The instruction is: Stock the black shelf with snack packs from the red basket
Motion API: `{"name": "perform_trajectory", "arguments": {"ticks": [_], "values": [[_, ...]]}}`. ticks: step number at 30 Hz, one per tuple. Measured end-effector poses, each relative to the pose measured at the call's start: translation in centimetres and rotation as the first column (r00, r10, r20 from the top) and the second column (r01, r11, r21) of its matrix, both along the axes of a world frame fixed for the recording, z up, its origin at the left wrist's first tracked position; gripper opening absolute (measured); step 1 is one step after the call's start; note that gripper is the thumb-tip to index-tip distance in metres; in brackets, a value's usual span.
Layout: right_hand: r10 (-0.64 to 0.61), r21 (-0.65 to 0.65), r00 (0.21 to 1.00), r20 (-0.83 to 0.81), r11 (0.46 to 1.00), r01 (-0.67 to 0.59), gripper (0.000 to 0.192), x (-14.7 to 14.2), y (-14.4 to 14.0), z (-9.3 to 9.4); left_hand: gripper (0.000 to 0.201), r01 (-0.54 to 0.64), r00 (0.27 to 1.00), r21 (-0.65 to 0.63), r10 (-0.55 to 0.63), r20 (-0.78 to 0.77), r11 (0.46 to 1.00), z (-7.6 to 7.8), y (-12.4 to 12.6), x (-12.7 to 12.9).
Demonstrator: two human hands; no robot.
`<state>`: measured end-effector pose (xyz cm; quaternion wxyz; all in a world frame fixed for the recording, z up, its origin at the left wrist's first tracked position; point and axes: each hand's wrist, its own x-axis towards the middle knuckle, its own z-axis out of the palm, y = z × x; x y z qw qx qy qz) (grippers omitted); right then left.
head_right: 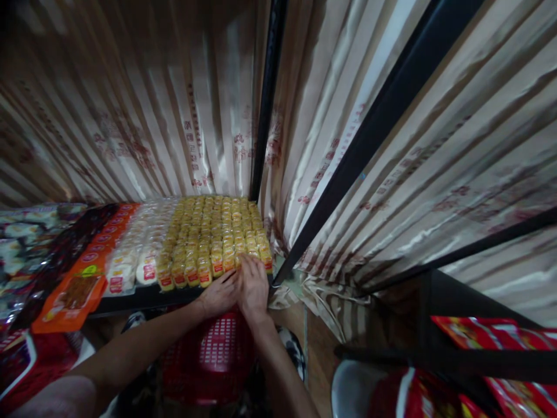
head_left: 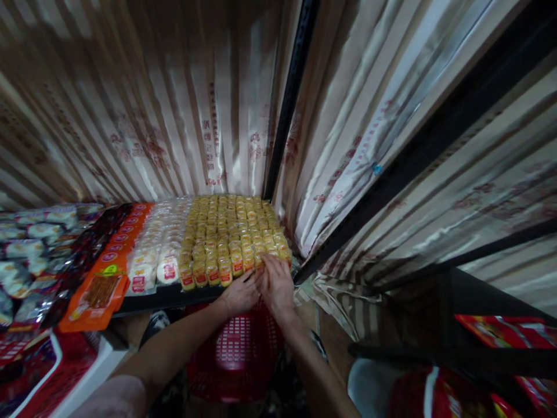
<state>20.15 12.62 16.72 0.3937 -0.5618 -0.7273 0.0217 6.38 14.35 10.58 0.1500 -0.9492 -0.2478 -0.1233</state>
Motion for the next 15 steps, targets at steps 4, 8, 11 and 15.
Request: {"name": "perform_trajectory", "arguments": {"ticks": [4,8,11,15], "values": [[0.022,-0.063,0.998,0.065,0.998,-0.018,0.042,-0.9,4.8,2.4,0.035,-0.016,0.999,-0.003,0.017,0.044,1.0,-0.6,0.2,0.1],[0.035,-0.166,0.975,0.218,0.986,0.001,0.037,-1.7,8.8,3.5,0.039,-0.02,0.997,0.08,0.013,0.082,0.997,-1.1,0.3,0.2],[0.017,-0.207,0.945,0.328,0.977,0.054,0.034,-2.3,10.2,4.0,0.042,-0.035,0.999,0.084,0.032,0.043,0.996,-1.0,0.3,0.2],[0.003,-0.224,0.922,0.387,0.97,0.091,0.031,-3.1,11.0,4.2,0.042,-0.043,0.999,0.078,0.041,0.025,0.996,-1.0,0.2,0.2]]}}
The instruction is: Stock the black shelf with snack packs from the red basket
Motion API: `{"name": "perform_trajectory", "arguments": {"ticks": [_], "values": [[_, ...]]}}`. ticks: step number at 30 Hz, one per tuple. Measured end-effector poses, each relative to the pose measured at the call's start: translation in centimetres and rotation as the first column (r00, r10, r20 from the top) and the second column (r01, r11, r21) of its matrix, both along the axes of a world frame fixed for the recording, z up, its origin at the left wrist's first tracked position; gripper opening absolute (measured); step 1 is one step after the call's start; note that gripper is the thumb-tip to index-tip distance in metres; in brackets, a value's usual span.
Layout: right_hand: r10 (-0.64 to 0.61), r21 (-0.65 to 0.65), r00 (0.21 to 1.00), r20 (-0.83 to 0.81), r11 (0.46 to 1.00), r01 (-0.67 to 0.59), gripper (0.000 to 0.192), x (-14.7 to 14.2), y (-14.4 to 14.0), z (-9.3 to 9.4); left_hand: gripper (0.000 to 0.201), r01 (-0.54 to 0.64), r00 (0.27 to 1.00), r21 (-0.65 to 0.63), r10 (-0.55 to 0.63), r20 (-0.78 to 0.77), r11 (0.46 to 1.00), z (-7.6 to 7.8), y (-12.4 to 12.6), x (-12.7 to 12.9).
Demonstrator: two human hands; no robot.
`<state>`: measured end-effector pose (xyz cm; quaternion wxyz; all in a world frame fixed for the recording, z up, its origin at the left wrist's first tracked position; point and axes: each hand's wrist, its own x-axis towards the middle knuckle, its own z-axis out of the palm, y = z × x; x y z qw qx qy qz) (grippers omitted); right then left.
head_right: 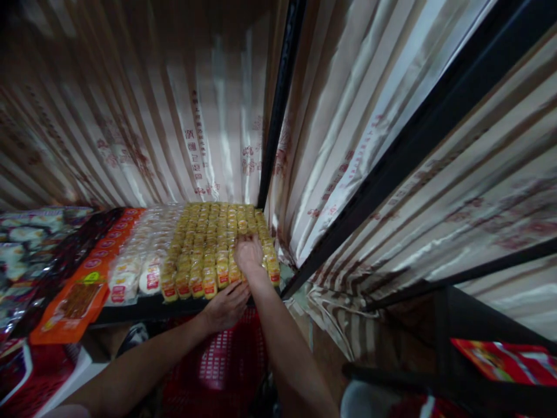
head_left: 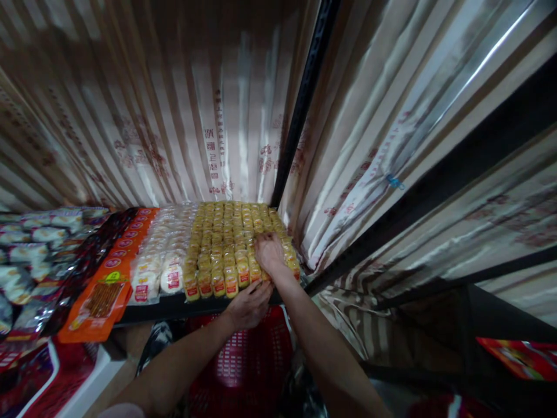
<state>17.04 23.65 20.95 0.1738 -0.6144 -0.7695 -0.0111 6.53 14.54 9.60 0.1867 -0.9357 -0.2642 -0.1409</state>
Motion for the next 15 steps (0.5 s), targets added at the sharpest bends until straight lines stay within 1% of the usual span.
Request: {"name": "perform_trajectory", "arguments": {"ticks": [3,6,10,13,15], "values": [[-0.01,-0.039,1.0,0.007,0.999,0.01,0.031,-0.3,0.3,-0.1,0.042,-0.007,1.0,0.01,0.007,0.03,1.0,0.0,0.0,0.0],[-0.004,-0.052,1.0,-0.013,0.999,0.003,0.028,-0.2,0.4,-0.1,0.042,-0.033,0.998,0.027,0.032,0.058,0.999,0.3,-0.1,0.1],[-0.009,-0.007,0.999,-0.044,1.0,0.008,0.027,0.2,0.3,0.1,0.043,-0.024,0.999,0.029,0.023,0.049,0.999,1.0,-0.2,0.2],[-0.015,0.036,0.999,-0.046,0.999,0.017,0.027,0.2,0.7,0.3,0.043,-0.026,0.999,0.018,0.025,0.045,0.999,1.2,-0.2,0.2],[-0.005,0.037,0.999,-0.041,0.999,0.006,0.027,0.0,1.2,0.4,0.044,-0.035,0.998,0.007,0.035,0.049,0.999,1.2,-0.1,0.2]]}}
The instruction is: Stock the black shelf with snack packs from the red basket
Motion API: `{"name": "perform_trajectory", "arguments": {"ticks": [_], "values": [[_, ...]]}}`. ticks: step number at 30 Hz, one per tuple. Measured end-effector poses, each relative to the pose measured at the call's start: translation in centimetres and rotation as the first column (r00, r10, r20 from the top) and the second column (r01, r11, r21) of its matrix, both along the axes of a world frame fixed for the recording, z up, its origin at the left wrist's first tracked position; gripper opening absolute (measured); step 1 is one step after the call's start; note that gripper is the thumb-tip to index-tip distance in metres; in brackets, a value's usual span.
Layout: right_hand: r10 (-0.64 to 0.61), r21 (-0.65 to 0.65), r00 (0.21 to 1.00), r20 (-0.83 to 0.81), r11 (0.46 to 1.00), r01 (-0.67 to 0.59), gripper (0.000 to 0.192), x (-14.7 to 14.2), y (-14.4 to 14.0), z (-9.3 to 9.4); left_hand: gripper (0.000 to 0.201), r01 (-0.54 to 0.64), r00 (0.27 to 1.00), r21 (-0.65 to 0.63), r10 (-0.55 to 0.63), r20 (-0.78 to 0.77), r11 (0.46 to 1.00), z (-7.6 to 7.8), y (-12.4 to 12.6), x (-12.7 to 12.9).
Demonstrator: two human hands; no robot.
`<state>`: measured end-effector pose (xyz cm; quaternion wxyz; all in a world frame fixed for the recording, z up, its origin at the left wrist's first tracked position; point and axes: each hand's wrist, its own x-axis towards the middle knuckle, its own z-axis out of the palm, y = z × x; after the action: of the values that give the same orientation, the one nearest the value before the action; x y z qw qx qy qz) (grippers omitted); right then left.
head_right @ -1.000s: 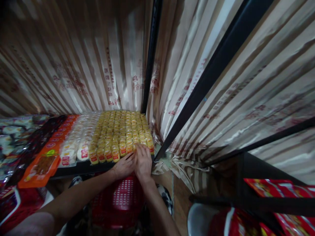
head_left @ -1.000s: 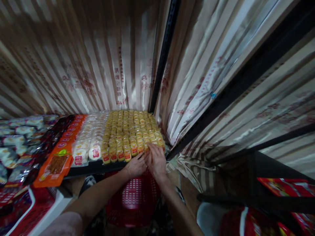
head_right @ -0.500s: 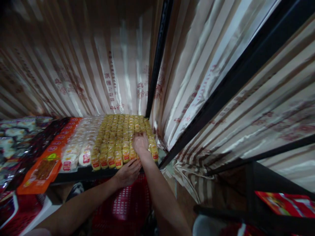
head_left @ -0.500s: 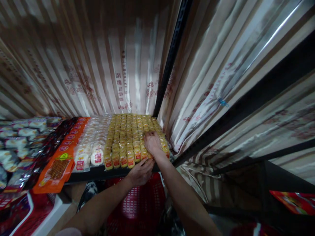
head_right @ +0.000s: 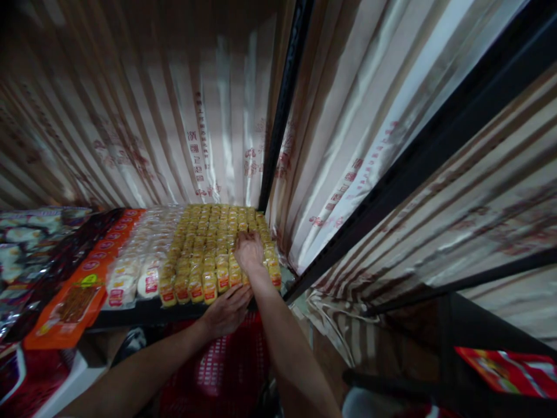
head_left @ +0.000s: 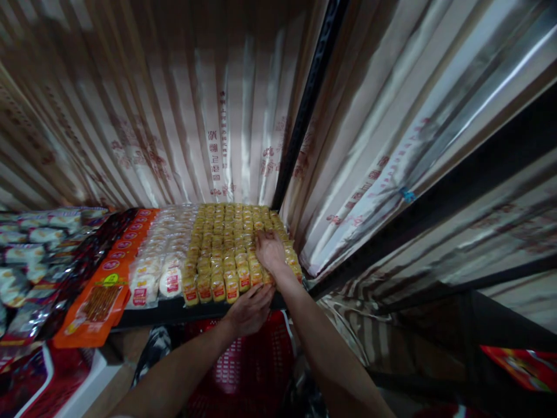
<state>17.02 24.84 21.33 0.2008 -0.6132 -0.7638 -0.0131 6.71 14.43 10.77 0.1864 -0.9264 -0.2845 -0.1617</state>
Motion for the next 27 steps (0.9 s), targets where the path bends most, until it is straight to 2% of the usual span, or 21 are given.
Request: {"name": "perform_trajectory", "arguments": {"ticks": [8,13,17,23,27], "values": [[-0.005,-0.11,0.999,0.043,0.994,0.01,0.029,-0.6,2.3,-0.1,0.048,0.001,1.0,-0.113,0.002,0.027,0.994,0.5,0.1,0.0],[-0.007,-0.101,0.999,0.042,0.995,0.012,0.03,0.0,2.5,0.5,0.046,0.01,0.996,-0.191,0.007,0.085,0.982,0.3,0.1,0.0],[-0.024,-0.094,0.998,0.063,0.995,0.03,0.034,-0.2,3.1,1.1,0.046,0.01,0.998,-0.198,0.003,0.064,0.98,0.5,0.0,-0.1],[-0.093,-0.124,0.991,0.093,0.987,0.105,0.032,-1.3,5.0,0.7,0.047,-0.005,0.999,-0.207,0.014,0.042,0.978,1.2,-0.1,-0.2],[-0.071,-0.13,0.993,0.091,0.988,0.082,0.032,-1.1,5.2,0.6,0.046,-0.005,0.999,-0.202,0.014,0.043,0.979,1.3,-0.1,-0.2]]}}
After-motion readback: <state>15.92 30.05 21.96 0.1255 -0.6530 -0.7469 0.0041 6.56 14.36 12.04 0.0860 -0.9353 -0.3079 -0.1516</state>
